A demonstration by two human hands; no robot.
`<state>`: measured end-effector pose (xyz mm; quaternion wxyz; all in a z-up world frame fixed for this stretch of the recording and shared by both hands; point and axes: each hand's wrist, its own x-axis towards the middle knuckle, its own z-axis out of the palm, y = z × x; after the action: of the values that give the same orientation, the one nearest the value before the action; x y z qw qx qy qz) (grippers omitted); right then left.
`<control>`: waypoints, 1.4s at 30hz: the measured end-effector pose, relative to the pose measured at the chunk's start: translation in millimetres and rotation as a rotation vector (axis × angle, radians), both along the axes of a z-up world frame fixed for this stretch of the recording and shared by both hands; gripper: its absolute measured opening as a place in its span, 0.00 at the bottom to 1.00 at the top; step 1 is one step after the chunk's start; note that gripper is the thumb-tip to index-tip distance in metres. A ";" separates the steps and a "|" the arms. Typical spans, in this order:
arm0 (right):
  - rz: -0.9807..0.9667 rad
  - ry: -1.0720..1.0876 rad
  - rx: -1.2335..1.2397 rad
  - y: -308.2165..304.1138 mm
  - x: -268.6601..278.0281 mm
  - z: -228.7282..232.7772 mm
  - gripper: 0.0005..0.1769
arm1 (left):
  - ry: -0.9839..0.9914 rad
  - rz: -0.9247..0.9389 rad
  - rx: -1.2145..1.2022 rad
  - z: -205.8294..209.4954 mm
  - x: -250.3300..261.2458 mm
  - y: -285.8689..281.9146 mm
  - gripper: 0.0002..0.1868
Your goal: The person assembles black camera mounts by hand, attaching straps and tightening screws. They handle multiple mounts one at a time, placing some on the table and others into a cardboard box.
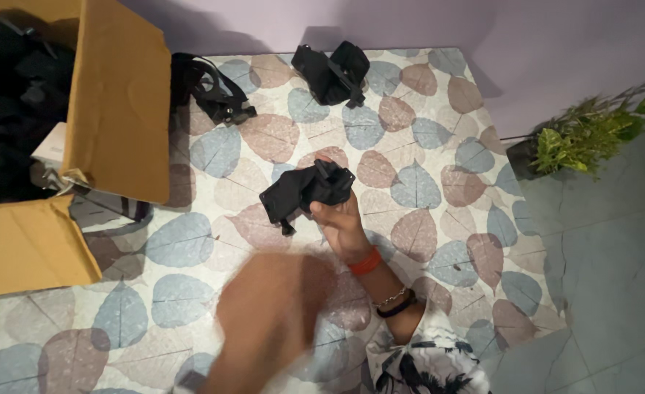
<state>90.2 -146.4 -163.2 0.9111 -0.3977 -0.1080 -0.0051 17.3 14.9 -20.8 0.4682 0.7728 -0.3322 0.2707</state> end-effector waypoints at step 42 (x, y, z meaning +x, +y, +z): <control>-0.059 -0.023 -0.209 11.4 -10.3 24.3 0.37 | 0.498 0.066 -0.023 -75.8 55.1 21.6 0.42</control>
<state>80.0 -135.0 -138.9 0.8629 -0.4934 -0.1066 -0.0251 72.3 36.5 -96.7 0.5352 0.8207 -0.1781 0.0909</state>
